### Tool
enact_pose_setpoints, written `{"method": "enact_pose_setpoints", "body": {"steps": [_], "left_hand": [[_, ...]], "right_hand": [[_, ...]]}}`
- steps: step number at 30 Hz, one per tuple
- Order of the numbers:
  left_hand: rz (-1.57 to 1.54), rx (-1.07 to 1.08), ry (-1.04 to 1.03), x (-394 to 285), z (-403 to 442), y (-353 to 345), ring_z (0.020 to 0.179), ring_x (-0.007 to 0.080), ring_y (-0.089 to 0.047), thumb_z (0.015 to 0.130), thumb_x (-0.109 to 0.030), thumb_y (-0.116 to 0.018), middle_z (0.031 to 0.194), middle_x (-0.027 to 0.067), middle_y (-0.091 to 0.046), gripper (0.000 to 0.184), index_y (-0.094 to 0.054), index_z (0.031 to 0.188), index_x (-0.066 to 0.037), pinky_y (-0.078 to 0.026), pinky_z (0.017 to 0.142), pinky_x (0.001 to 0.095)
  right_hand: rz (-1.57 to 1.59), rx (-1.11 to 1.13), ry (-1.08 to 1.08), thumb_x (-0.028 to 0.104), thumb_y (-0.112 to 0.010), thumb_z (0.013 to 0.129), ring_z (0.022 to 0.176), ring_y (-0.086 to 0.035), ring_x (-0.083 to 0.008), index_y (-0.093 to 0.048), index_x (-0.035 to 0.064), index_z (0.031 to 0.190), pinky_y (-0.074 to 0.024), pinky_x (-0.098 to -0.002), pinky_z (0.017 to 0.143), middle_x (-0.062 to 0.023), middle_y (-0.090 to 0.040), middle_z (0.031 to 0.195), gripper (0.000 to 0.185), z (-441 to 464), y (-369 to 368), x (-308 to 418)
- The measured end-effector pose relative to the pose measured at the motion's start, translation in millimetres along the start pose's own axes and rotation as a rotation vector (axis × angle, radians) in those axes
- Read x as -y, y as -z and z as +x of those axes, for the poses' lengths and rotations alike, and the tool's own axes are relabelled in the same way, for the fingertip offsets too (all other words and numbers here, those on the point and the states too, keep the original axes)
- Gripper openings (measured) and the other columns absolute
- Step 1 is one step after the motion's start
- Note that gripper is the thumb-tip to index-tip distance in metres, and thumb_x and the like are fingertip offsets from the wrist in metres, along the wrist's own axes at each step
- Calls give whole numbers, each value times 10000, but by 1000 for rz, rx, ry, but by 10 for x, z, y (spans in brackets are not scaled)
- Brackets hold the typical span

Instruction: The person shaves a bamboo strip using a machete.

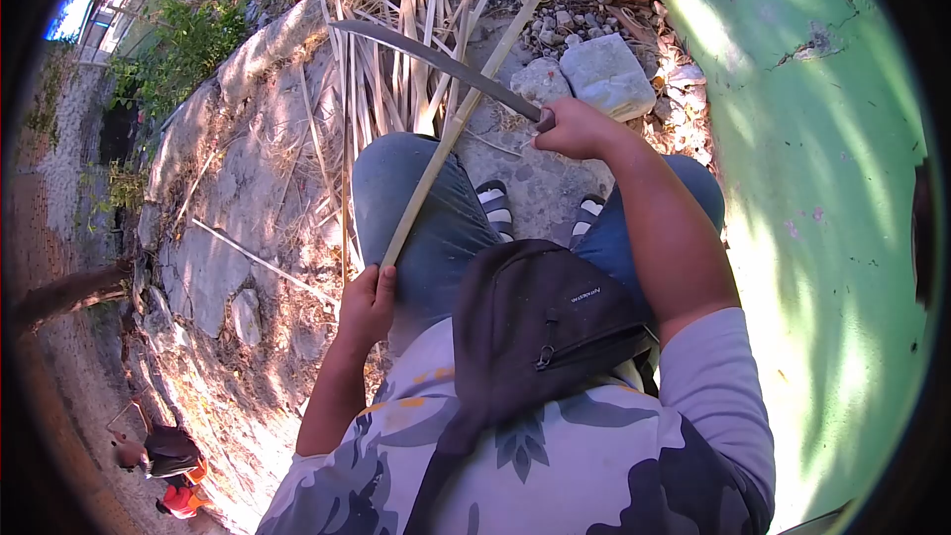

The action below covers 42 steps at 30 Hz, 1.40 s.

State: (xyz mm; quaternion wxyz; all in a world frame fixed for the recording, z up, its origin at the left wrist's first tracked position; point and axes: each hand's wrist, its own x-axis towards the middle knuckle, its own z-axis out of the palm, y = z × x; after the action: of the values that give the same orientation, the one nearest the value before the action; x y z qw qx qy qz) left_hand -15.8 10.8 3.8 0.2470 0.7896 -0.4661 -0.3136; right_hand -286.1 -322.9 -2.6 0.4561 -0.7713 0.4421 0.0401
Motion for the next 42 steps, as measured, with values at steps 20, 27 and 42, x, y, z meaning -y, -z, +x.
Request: {"method": "enact_pose_setpoints", "body": {"steps": [20, 27, 42], "left_hand": [[-27, 0, -1, 6, 1, 7, 534, 150, -421, 1071, -402, -528, 566, 64, -465, 487, -521, 782, -10, -370, 510, 361], [-12, 11, -1, -23, 12, 22, 535, 151, -431, 1071, -402, -527, 568, 61, -471, 487, -524, 780, -11, -370, 512, 364], [-54, 6, -2, 48, 19, -5, 547, 124, -408, 1075, -395, -524, 573, 33, -452, 481, -524, 774, -20, -358, 512, 342]], "right_hand": [[63, -28, 28, 254, -773, 785, 856, -705, -326, -731, 16, 961, -534, -403, 799, -185, -733, 906, 299, 17, -52, -4], [-160, 104, 169, 188, -701, 748, 869, -703, -336, -718, 37, 922, -539, -416, 783, -188, -724, 896, 231, -55, -219, 166], [-108, 57, 143, 333, -804, 785, 919, -707, -342, -727, 47, 997, -538, -422, 827, -167, -738, 939, 363, 13, -227, 53]]}}
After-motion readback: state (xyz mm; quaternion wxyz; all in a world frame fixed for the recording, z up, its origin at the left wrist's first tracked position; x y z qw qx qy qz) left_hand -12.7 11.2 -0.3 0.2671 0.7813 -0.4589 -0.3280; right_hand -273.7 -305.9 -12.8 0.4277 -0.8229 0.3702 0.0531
